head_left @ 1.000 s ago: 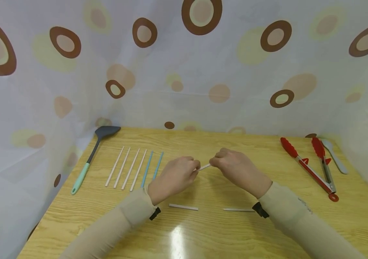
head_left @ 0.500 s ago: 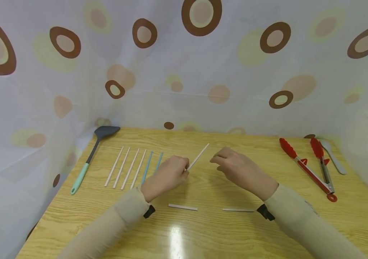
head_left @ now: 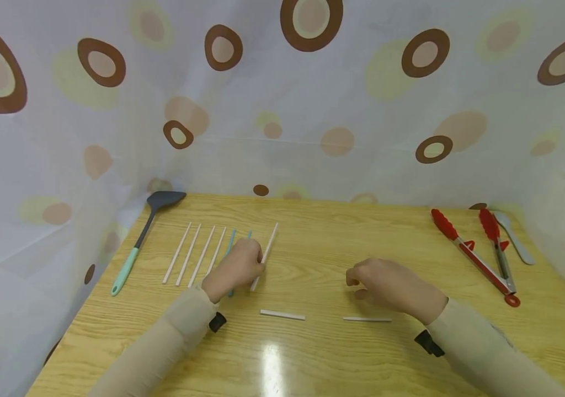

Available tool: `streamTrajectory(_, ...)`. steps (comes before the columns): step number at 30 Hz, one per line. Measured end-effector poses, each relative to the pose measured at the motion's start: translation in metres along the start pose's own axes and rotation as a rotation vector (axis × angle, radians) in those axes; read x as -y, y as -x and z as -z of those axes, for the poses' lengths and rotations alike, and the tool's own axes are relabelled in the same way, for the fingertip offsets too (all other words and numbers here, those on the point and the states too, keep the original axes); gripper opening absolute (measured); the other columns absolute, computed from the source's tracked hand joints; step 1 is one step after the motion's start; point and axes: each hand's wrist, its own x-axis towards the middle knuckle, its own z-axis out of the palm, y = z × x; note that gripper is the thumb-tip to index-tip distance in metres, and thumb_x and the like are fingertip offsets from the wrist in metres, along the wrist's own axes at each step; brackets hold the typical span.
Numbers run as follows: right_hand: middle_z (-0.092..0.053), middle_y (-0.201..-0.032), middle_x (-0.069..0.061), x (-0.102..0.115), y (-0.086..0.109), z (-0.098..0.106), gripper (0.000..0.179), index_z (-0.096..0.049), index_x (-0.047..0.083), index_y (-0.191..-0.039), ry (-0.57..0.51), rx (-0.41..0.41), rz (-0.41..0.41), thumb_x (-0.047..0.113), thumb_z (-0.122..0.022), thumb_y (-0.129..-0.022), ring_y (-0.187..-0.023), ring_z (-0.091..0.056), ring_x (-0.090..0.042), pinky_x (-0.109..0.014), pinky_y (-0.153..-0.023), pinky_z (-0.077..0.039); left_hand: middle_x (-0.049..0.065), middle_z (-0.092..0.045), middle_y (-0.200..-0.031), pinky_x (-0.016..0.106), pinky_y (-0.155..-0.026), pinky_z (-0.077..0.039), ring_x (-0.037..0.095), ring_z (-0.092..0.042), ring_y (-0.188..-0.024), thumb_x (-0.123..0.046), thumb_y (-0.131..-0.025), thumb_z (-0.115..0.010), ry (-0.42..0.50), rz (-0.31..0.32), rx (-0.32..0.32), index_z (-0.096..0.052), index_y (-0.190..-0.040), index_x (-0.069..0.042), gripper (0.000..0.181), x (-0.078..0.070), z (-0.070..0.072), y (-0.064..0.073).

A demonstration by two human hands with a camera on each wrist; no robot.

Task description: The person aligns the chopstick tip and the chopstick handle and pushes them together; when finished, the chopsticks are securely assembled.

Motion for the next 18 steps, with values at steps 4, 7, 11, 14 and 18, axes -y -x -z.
streamTrajectory(4,-0.063,-0.082,0.004,0.000,0.009,-0.004,0.017,-0.067,0.011,-0.086,-0.079,0.137,-0.091,0.008,-0.083,-0.079,-0.071,-0.058,-0.010,-0.030,-0.061,-0.051,-0.005,-0.043,-0.037,0.016,-0.032,-0.028,0.004,-0.036,-0.029,0.007,-0.086,-0.065,-0.008,0.043,0.004,-0.053,-0.046,-0.008,0.044,0.005,-0.001,0.001)
streamTrajectory(7,-0.054,-0.074,0.009,0.000,0.013,-0.008,0.026,-0.061,0.015,-0.078,-0.105,0.166,-0.099,0.009,-0.086,-0.075,-0.064,-0.047,-0.006,-0.028,-0.057,-0.045,-0.003,-0.045,-0.037,0.017,-0.032,-0.029,0.005,-0.037,-0.029,0.006,-0.087,-0.066,-0.025,0.083,0.010,-0.056,-0.048,-0.006,0.042,0.008,-0.002,0.000)
streamTrajectory(11,-0.049,-0.070,0.012,-0.001,0.017,-0.013,0.035,-0.056,0.017,-0.075,-0.133,0.172,-0.063,0.009,-0.090,-0.070,-0.062,-0.043,-0.004,-0.025,-0.056,-0.042,0.000,-0.048,-0.037,0.017,-0.031,-0.030,0.006,-0.037,-0.028,0.008,-0.087,-0.063,-0.040,0.121,0.021,-0.058,-0.050,-0.004,0.040,0.010,-0.003,0.000)
streamTrajectory(14,-0.048,-0.071,0.012,-0.001,0.019,-0.015,0.036,-0.056,0.017,-0.076,-0.149,0.191,-0.066,0.011,-0.091,-0.069,-0.063,-0.043,-0.004,-0.025,-0.057,-0.041,0.001,-0.049,-0.038,0.017,-0.031,-0.031,0.006,-0.038,-0.028,0.008,-0.087,-0.063,-0.054,0.129,0.021,-0.059,-0.051,-0.004,0.039,0.010,-0.004,0.000)
streamTrajectory(18,-0.048,-0.070,0.012,-0.001,0.020,-0.017,0.036,-0.056,0.018,-0.076,-0.145,0.194,-0.066,0.009,-0.090,-0.069,-0.062,-0.042,-0.003,-0.024,-0.057,-0.041,0.000,-0.051,-0.040,0.019,-0.033,-0.038,0.009,-0.046,-0.030,0.007,-0.087,-0.066,-0.069,0.142,0.020,-0.059,-0.057,-0.002,0.033,0.009,-0.005,0.000)
